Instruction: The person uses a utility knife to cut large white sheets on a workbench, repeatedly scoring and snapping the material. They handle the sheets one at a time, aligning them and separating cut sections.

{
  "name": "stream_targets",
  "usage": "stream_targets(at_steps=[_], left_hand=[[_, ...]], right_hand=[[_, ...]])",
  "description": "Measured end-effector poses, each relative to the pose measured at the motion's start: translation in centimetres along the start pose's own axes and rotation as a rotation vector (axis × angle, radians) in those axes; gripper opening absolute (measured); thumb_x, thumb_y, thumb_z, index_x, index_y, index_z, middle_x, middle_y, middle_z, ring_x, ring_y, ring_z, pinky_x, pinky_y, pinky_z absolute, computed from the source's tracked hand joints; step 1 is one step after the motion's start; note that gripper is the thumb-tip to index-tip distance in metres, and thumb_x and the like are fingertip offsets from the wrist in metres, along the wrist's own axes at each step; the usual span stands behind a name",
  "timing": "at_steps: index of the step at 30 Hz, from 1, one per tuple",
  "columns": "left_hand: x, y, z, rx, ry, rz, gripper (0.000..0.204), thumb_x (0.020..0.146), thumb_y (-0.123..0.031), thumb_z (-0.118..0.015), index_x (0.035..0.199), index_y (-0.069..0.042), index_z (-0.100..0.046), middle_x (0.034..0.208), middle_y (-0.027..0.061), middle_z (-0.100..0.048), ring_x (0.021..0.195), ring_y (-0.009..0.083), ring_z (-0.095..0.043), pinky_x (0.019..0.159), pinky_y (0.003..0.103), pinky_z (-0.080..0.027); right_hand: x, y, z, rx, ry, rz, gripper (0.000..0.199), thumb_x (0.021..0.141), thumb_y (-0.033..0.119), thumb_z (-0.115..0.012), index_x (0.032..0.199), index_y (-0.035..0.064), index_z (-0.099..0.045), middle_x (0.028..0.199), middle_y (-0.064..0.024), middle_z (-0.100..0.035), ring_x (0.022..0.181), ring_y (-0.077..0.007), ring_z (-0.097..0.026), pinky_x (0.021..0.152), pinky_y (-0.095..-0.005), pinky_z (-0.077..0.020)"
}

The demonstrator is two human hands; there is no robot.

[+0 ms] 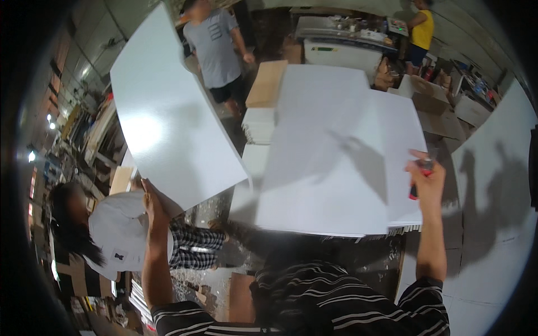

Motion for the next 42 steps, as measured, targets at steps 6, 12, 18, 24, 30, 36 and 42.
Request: stream_targets(at_steps=[6,12,18,24,30,36,42], left_hand=[[-12.1,-8.6,-14.5,-0.021,0.233,-0.104,0.07,0.105,-0.061,-0.05,0.141,-0.001,-0.056,0.126,0.0128,-0.068,0.105,0.0245,-0.071,0.085,0.037,-0.061],[-21.6,-8.0,-24.5,0.104,0.227,-0.017,0.075,0.105,-0.061,-0.051,0.148,-0.001,-0.051,0.141,0.0143,-0.059,0.127,0.0248,-0.058,0.105,0.038,-0.05],[-33.0,-5.2,-34.4,0.127,0.6,0.032,0.054,0.109,-0.05,-0.05,0.108,0.001,-0.065,0.088,0.0024,-0.054,0.082,0.0119,-0.052,0.073,0.031,-0.049],[-46.9,-0.3,-40.8,0.21,0.849,-0.067,0.058,0.11,-0.051,-0.042,0.088,0.001,-0.054,0.08,0.0067,-0.051,0.076,0.0191,-0.047,0.071,0.04,-0.043],[-56.6,8.6,-43.4,0.295,0.923,0.087,0.057,0.11,-0.051,-0.044,0.091,0.001,-0.055,0.087,0.0093,-0.051,0.085,0.0204,-0.047,0.076,0.037,-0.041],[-57.9,16.8,-40.8,0.374,0.784,0.362,0.056,0.11,-0.05,-0.046,0.093,0.002,-0.06,0.08,0.0056,-0.055,0.074,0.0156,-0.049,0.067,0.035,-0.044],[-53.7,15.4,-41.0,0.706,0.753,0.219,0.05,0.108,-0.046,-0.052,0.103,0.001,-0.07,0.089,0.0209,-0.074,0.086,0.0301,-0.072,0.08,0.043,-0.054]], right_hand=[[-3.3,8.6,-2.3,0.325,0.38,0.117,0.041,0.09,0.008,-0.072,0.129,-0.0038,-0.067,0.091,-0.0077,-0.074,0.067,-0.0046,-0.057,0.058,-0.0203,-0.0458],[-6.3,12.2,2.5,0.617,0.413,0.217,0.058,0.085,0.004,-0.076,0.14,-0.0046,-0.059,0.101,-0.0069,-0.072,0.077,-0.0067,-0.061,0.068,-0.0214,-0.0483],[-11.5,3.9,13.3,0.533,-0.167,-0.048,0.061,0.084,-0.008,-0.075,0.142,-0.0062,-0.056,0.108,-0.0054,-0.072,0.09,-0.0094,-0.066,0.079,-0.0215,-0.0516],[-18.4,-3.2,27.6,0.181,-0.474,-0.067,0.049,0.09,0.004,-0.064,0.138,-0.0099,-0.061,0.118,-0.0128,-0.072,0.098,-0.017,-0.068,0.09,-0.0297,-0.052],[-21.6,-12.6,36.5,0.106,-0.416,-0.26,0.054,0.087,0.014,-0.071,0.136,-0.009,-0.063,0.111,-0.0097,-0.073,0.098,-0.0164,-0.066,0.09,-0.03,-0.0508],[-19.7,-19.0,33.4,0.14,-0.227,-0.482,0.057,0.082,0.02,-0.08,0.132,-0.0068,-0.067,0.11,-0.0107,-0.074,0.095,-0.0165,-0.068,0.085,-0.0305,-0.0528],[-13.0,-21.9,27.9,0.527,-0.087,-0.532,0.044,0.09,0.015,-0.077,0.128,-0.0064,-0.069,0.105,-0.0092,-0.075,0.09,-0.0146,-0.068,0.08,-0.0299,-0.0541]])
Point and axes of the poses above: each hand's wrist, its own x-axis towards the middle knuckle, its own z-axis out of the back of the hand, y = z × x, the point moved 9 cm from there along x, towards the middle knuckle
